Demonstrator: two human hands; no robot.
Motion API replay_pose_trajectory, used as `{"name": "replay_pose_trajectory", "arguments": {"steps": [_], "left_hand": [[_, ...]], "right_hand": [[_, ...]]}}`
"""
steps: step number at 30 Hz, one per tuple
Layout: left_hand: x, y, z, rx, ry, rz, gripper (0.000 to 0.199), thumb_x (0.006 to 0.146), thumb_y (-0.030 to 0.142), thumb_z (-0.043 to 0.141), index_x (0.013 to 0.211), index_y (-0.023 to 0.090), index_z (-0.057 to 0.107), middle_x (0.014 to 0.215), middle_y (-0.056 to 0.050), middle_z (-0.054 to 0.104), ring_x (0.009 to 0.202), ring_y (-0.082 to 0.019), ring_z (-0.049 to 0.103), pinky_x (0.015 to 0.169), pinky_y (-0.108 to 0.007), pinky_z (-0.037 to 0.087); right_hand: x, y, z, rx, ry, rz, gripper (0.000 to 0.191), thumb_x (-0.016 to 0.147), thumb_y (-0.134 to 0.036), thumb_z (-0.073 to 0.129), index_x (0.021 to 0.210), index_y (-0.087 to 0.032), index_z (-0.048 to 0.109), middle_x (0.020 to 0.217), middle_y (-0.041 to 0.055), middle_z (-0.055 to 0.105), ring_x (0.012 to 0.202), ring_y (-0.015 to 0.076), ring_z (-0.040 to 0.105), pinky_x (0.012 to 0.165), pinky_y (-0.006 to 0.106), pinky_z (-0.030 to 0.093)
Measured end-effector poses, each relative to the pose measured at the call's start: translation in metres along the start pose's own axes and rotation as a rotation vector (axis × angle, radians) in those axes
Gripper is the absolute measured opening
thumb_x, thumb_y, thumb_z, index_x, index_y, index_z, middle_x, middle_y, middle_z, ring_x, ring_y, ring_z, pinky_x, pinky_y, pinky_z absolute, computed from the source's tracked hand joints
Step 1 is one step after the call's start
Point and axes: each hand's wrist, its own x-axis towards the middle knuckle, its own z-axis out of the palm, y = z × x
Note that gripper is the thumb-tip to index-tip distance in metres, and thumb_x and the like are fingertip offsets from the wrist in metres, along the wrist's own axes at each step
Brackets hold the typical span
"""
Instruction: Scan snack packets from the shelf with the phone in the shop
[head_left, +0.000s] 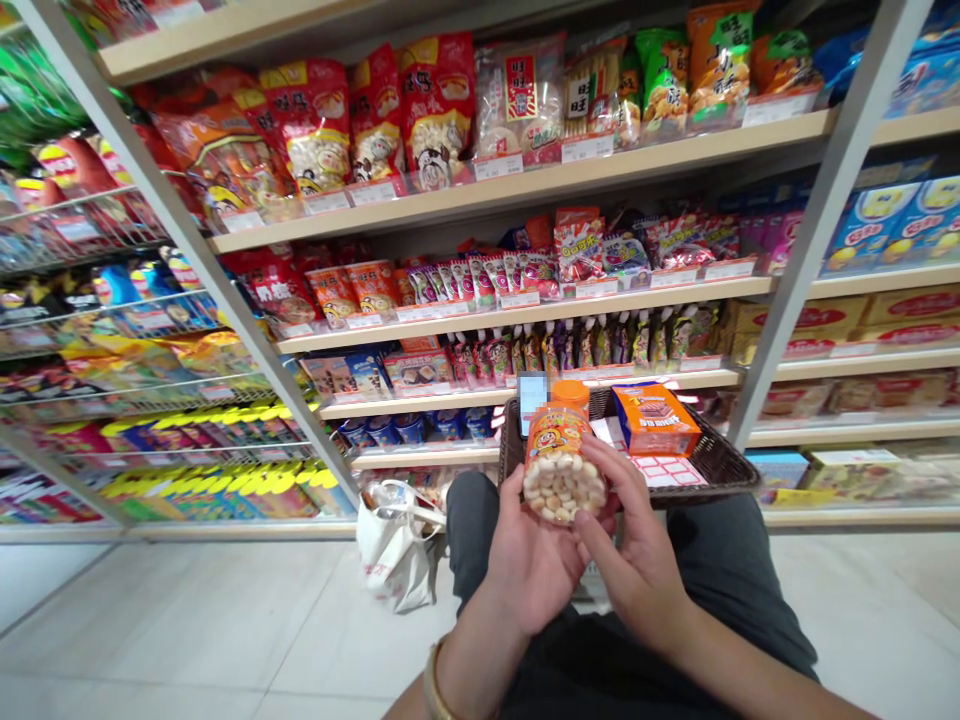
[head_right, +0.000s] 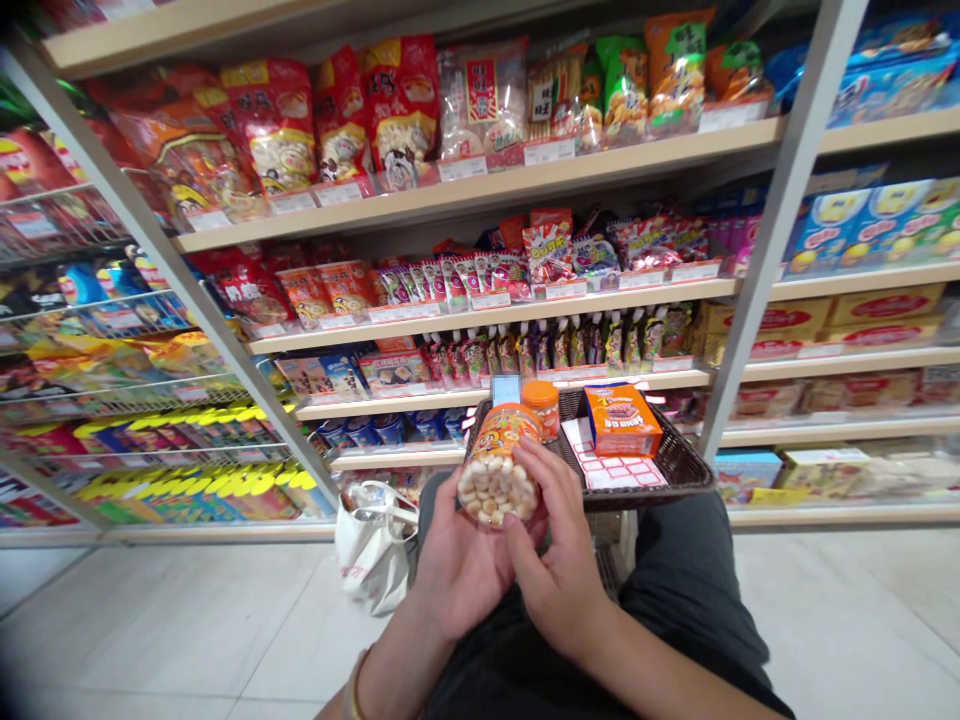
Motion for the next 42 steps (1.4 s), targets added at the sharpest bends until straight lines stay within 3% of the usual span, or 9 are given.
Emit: {"name": "replay_pose_trajectory", "arguments": {"steps": [10,15,19,24,32,42], "left_hand": [[0.0,-0.002,-0.005,0.054,-0.017,0.051,0.042,0.093,0.042,0.048,0.111,0.01,0.068,0.099,-0.011,0.076,0.086,-0.022,0.072,0.09,-0.039,0.055],[-0.001,-0.005,-0.009,0.133,-0.028,0.1,0.045,0.083,0.046,0.063,0.109,0.009,0.068,0.102,-0.013,0.075,0.094,-0.026,0.071,0.088,-0.039,0.055],[-0.001,-0.005,-0.008,0.162,0.0,0.19,0.047,0.08,0.048,0.068,0.108,0.009,0.069,0.104,-0.013,0.075,0.089,-0.022,0.071,0.08,-0.031,0.055],[-0.003,-0.001,-0.001,0.171,0.066,0.269,0.037,0.088,0.041,0.062,0.108,0.011,0.069,0.092,-0.007,0.076,0.077,-0.016,0.07,0.068,-0.024,0.055],[-0.002,0.0,0.006,0.078,0.122,0.037,0.036,0.096,0.039,0.047,0.098,0.011,0.07,0.091,-0.009,0.077,0.077,-0.017,0.073,0.066,-0.026,0.058],[-0.004,0.0,0.005,0.051,0.114,0.005,0.039,0.096,0.043,0.047,0.106,0.011,0.068,0.1,-0.011,0.076,0.084,-0.02,0.073,0.068,-0.028,0.059]], "right_hand": [[-0.004,0.004,0.002,0.069,0.053,0.031,0.037,0.09,-0.017,0.054,0.125,-0.031,0.053,0.142,0.0075,0.046,0.136,0.0277,0.042,0.11,0.049,0.039],[-0.007,0.003,0.004,0.102,0.079,-0.004,0.027,0.089,-0.014,0.053,0.111,-0.029,0.056,0.14,0.0075,0.042,0.135,0.0281,0.041,0.106,0.05,0.042],[-0.008,0.002,0.002,0.095,0.065,-0.073,0.031,0.088,-0.01,0.053,0.111,-0.03,0.057,0.14,0.0082,0.041,0.136,0.0286,0.04,0.105,0.051,0.045],[-0.006,0.003,-0.002,0.079,0.019,-0.126,0.04,0.09,-0.008,0.051,0.121,-0.032,0.056,0.145,0.0078,0.041,0.136,0.0281,0.041,0.106,0.052,0.044],[-0.002,0.005,-0.003,0.058,0.032,0.001,0.052,0.094,-0.019,0.053,0.143,-0.031,0.044,0.147,0.0079,0.048,0.136,0.0287,0.045,0.114,0.053,0.037],[-0.006,0.003,-0.006,0.186,-0.029,0.09,0.059,0.094,-0.026,0.054,0.15,-0.03,0.035,0.156,0.0077,0.038,0.141,0.0305,0.041,0.118,0.053,0.032]]}}
